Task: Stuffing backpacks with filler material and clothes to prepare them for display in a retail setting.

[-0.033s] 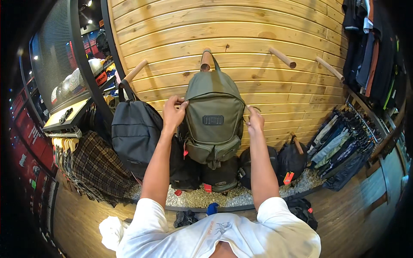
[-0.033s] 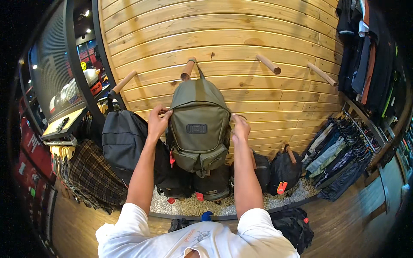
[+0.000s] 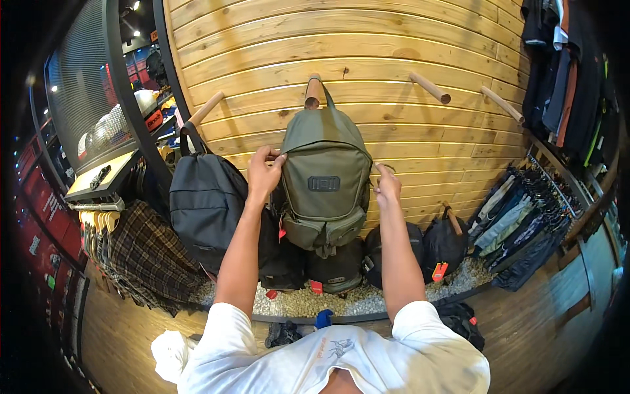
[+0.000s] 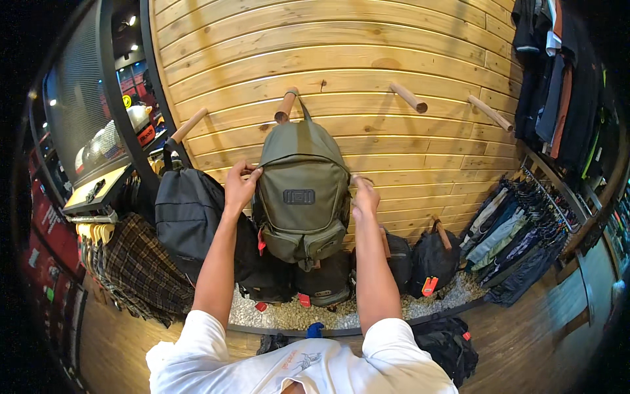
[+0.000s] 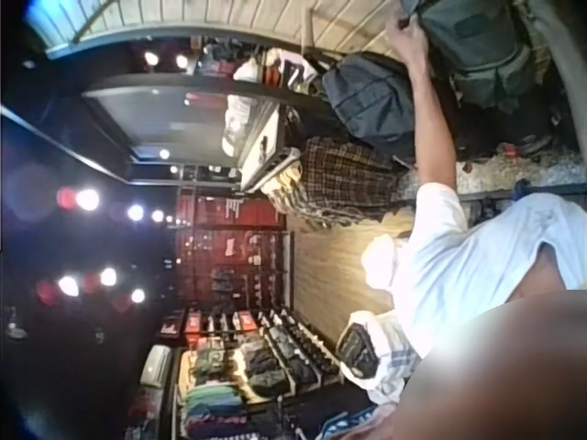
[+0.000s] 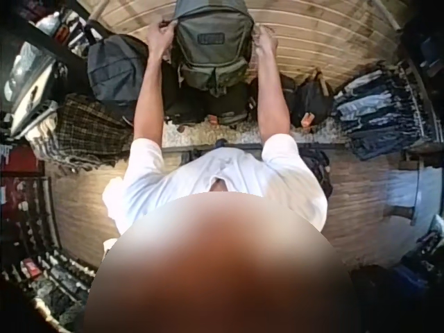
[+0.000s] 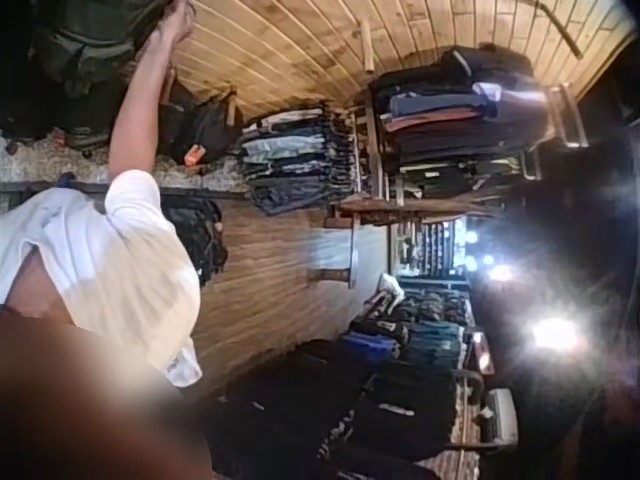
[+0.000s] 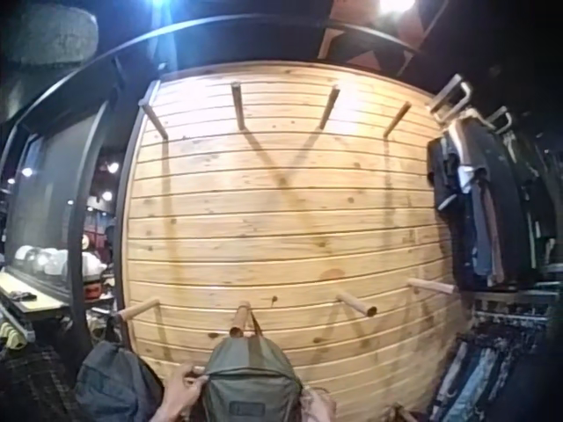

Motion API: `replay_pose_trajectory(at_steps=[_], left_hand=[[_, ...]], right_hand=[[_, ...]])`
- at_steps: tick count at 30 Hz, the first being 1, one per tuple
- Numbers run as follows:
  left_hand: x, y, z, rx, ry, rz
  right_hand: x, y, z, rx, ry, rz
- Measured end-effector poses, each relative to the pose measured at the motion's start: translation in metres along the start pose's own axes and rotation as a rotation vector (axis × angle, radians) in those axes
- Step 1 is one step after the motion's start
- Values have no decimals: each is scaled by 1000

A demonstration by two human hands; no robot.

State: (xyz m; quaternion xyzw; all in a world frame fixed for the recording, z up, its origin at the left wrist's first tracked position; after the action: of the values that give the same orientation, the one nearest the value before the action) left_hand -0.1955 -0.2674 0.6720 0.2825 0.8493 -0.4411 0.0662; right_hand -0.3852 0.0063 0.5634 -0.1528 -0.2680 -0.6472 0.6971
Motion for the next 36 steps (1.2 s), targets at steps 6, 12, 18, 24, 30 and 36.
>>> replay_pose_trajectory(at_steps=[6, 12, 18, 24, 30, 36], left_hand=[[-8, 8, 14, -102, -28, -3], [34, 45, 24, 39, 126, 26], [47, 110, 52, -89, 103, 251], [70, 102, 44, -170, 268, 185], [86, 65, 70, -242, 87, -11], [69, 65, 61, -231, 112, 97]], right_hand=[[-27, -5, -55, 129, 25, 48], [-68, -72, -75, 234, -18, 68], [-54, 5, -69, -361, 458, 305], [-5, 67, -42, -734, 967, 356], [45, 37, -56, -624, 1281, -35], [38, 41, -62, -563, 1235, 89]])
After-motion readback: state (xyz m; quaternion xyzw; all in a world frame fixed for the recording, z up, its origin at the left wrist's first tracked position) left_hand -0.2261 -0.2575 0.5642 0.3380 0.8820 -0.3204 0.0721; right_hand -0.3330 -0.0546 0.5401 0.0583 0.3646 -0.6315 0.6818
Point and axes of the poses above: each hand's wrist, its own y-axis away from the middle knuckle, its own x-axis out of the palm, z = x × y, the point moved 3 cm from there along -y, towards the middle knuckle, and after that the axes turned 3 degrees about -y, right-handed, at the moved point
